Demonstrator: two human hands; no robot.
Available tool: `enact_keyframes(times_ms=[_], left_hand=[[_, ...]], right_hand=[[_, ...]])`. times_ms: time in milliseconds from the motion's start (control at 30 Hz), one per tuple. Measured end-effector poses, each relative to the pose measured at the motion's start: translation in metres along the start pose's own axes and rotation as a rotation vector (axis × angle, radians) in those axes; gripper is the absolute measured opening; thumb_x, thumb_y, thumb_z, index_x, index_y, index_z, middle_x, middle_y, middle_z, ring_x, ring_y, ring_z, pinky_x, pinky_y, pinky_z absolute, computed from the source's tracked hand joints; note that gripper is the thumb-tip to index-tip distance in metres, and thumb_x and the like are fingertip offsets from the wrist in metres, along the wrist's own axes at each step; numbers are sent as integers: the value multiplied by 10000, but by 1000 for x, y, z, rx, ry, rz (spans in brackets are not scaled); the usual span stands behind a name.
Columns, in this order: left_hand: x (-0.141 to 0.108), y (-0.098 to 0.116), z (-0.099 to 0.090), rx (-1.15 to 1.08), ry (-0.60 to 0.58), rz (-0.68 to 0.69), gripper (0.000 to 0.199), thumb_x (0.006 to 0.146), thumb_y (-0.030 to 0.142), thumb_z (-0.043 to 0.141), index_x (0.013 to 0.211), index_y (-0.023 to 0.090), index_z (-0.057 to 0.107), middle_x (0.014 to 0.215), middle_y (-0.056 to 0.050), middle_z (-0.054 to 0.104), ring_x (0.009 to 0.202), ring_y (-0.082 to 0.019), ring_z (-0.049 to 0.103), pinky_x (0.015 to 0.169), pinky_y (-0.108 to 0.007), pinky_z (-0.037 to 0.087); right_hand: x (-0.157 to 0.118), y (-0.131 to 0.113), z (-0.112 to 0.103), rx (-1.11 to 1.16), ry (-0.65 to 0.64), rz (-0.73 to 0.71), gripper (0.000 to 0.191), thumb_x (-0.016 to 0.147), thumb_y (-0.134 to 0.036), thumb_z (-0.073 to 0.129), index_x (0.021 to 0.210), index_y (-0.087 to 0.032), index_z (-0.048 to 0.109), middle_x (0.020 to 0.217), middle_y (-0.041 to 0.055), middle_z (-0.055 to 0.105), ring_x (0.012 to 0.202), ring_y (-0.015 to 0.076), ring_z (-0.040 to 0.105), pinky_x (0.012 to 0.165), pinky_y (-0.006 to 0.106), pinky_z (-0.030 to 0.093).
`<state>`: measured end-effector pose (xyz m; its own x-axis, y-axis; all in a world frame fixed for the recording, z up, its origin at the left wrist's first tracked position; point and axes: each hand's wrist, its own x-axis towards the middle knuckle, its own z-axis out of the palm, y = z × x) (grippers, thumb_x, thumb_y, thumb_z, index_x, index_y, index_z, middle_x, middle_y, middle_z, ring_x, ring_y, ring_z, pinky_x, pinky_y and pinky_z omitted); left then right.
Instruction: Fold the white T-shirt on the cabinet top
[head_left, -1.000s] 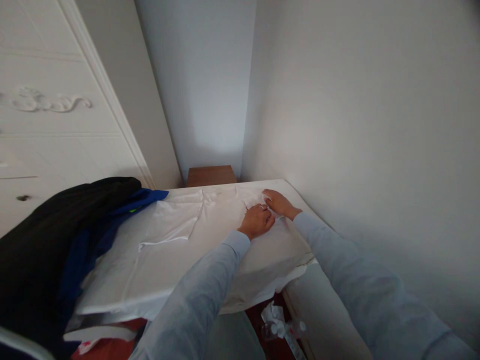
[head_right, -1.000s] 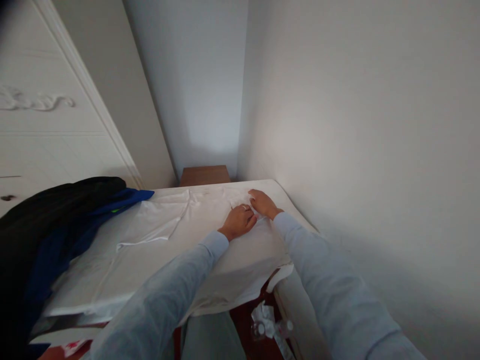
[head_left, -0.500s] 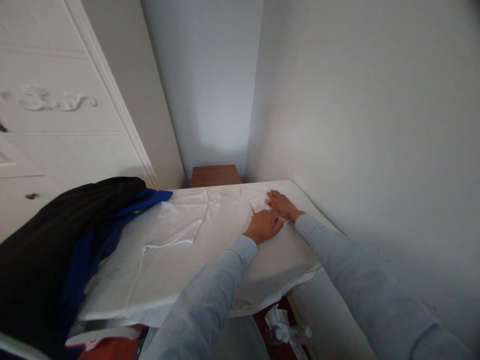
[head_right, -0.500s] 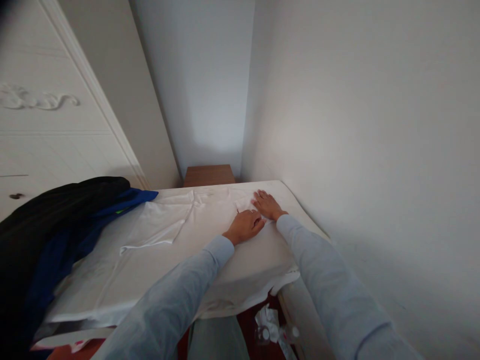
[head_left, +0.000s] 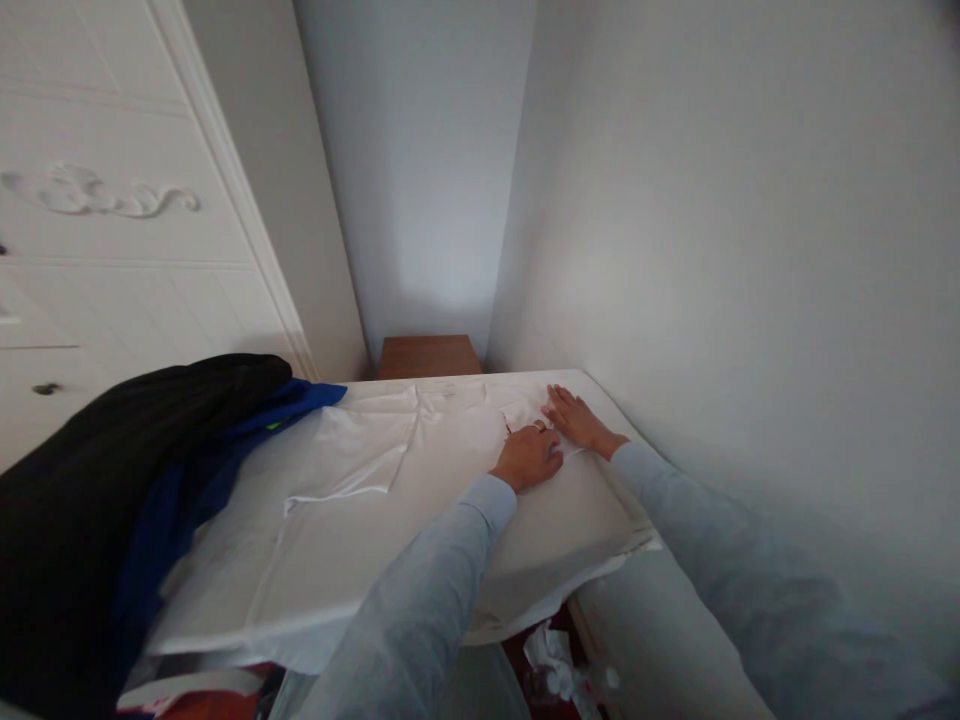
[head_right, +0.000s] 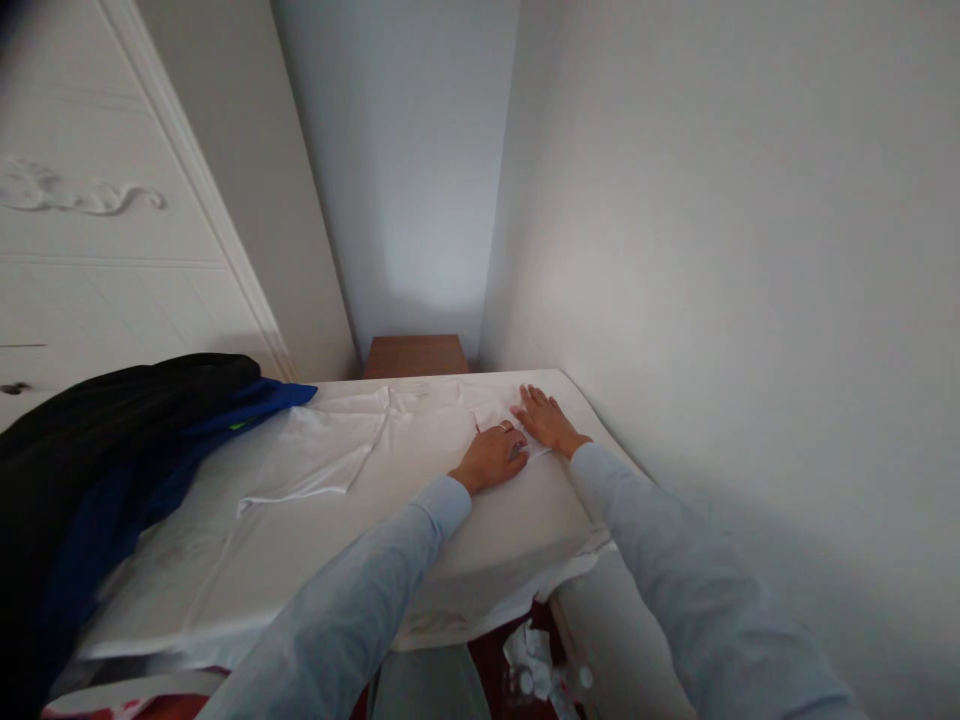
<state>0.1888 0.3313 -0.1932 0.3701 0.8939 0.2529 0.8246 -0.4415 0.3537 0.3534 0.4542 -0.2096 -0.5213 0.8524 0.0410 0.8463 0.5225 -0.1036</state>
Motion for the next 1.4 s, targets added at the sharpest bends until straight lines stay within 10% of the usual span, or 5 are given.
enact_keyframes(times_ms=[167, 400, 800, 1400], left_hand=[[1, -2, 3, -25, 5, -2, 227, 955, 303, 525, 1083, 185, 671, 1154, -105, 663, 1047, -244, 662, 946, -392, 536], [1, 0, 4, -71, 59, -47, 276, 975, 317, 507, 1186, 181, 624, 1171, -100, 663, 1044, -227, 665, 928, -364, 539], [4, -1, 10, 109, 143, -86, 298, 1000, 245, 444, 1106, 121, 693, 1410, -200, 619, 1297, -263, 586, 1121, -431, 415], [4, -2, 16, 164, 169, -214, 375, 979, 307, 460, 1250, 114, 633, 1466, -191, 575, 1419, -315, 454, 1194, -491, 294]], right_hand=[[-55, 29, 7, 36, 14, -230, 681, 1037, -579, 250, 1574, -185, 391, 1659, 167, 310, 1547, 298, 262, 1246, 545, 266], [-115, 67, 1, 30, 16, -110, 656, 1033, -590, 277, 1559, -229, 428, 1630, 134, 373, 1527, 292, 310, 1234, 568, 303], [-99, 0, 2, 123, 58, -337, 632, 1044, -557, 321, 1525, -178, 476, 1593, 132, 442, 1507, 274, 368, 1259, 539, 275], [-104, 2, -8, 93, 137, -315, 528, 1057, -474, 332, 1426, -211, 602, 1471, 117, 600, 1393, 260, 533, 1235, 536, 329]])
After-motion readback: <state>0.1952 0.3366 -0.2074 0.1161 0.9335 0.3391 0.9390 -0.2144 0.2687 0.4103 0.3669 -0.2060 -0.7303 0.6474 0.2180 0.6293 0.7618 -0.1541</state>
